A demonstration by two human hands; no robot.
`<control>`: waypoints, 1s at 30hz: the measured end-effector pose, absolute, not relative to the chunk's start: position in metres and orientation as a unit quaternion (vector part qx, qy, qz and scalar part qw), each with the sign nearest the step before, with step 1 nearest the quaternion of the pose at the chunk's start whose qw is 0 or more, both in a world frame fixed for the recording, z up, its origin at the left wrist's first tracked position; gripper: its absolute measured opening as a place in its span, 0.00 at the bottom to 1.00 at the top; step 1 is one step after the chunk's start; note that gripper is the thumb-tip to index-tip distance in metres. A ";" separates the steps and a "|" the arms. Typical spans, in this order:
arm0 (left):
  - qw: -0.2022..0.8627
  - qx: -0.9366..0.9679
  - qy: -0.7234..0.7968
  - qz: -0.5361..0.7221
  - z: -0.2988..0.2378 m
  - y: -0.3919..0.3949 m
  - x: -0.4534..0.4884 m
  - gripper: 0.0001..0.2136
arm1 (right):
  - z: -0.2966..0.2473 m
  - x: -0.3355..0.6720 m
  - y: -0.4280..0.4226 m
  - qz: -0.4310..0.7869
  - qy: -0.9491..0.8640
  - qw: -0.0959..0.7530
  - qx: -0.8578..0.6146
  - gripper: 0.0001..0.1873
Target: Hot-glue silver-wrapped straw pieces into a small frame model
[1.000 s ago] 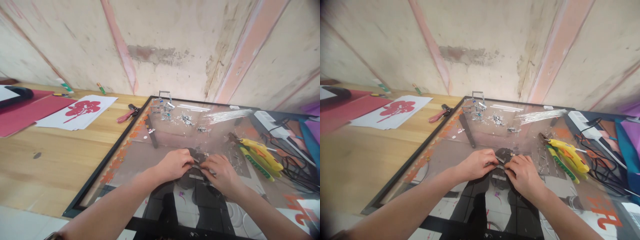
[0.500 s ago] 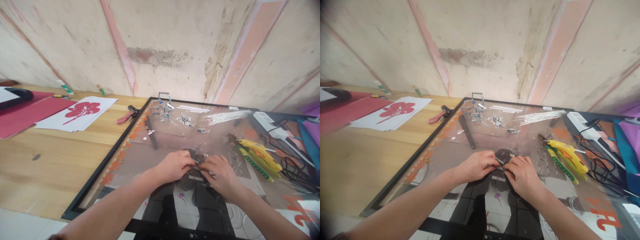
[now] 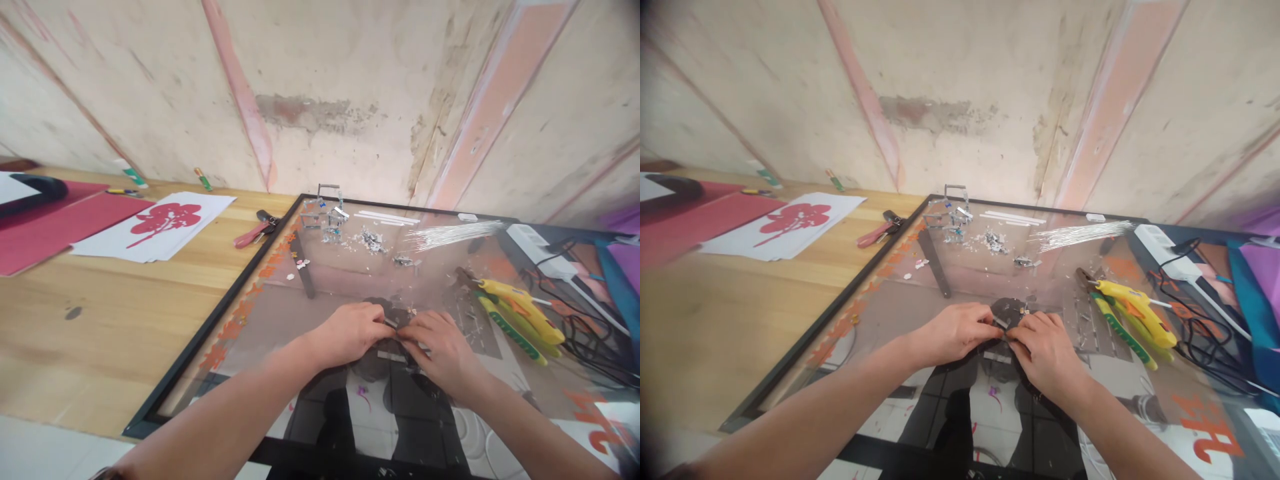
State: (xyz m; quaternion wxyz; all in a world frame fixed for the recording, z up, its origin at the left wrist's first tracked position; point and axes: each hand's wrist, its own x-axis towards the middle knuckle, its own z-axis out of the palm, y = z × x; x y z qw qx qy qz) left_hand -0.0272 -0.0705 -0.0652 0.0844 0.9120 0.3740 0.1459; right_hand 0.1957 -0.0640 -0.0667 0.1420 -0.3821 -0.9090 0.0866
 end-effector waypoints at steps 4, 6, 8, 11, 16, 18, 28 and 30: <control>0.061 0.920 0.360 0.141 -0.067 -0.069 -0.028 0.12 | -0.065 0.195 -0.065 0.084 -0.910 0.139 -0.382 0.09; 0.057 0.922 0.356 0.139 -0.067 -0.069 -0.029 0.12 | -0.064 0.194 -0.065 0.081 -0.910 0.143 -0.381 0.09; 0.054 0.924 0.353 0.136 -0.067 -0.069 -0.029 0.12 | -0.065 0.195 -0.065 0.081 -0.910 0.145 -0.380 0.09; 0.052 0.926 0.351 0.128 -0.066 -0.069 -0.029 0.12 | -0.066 0.195 -0.065 0.088 -0.909 0.141 -0.383 0.09; 0.053 0.927 0.353 0.115 -0.066 -0.069 -0.029 0.12 | -0.067 0.195 -0.064 0.091 -0.909 0.141 -0.383 0.09; 0.052 0.927 0.354 0.116 -0.065 -0.069 -0.029 0.12 | -0.067 0.195 -0.064 0.090 -0.910 0.139 -0.381 0.09; 0.063 0.924 0.356 0.125 -0.066 -0.069 -0.029 0.12 | -0.068 0.195 -0.065 0.073 -0.914 0.142 -0.373 0.10; 0.069 0.922 0.356 0.134 -0.067 -0.068 -0.030 0.12 | -0.068 0.195 -0.065 0.069 -0.913 0.147 -0.374 0.09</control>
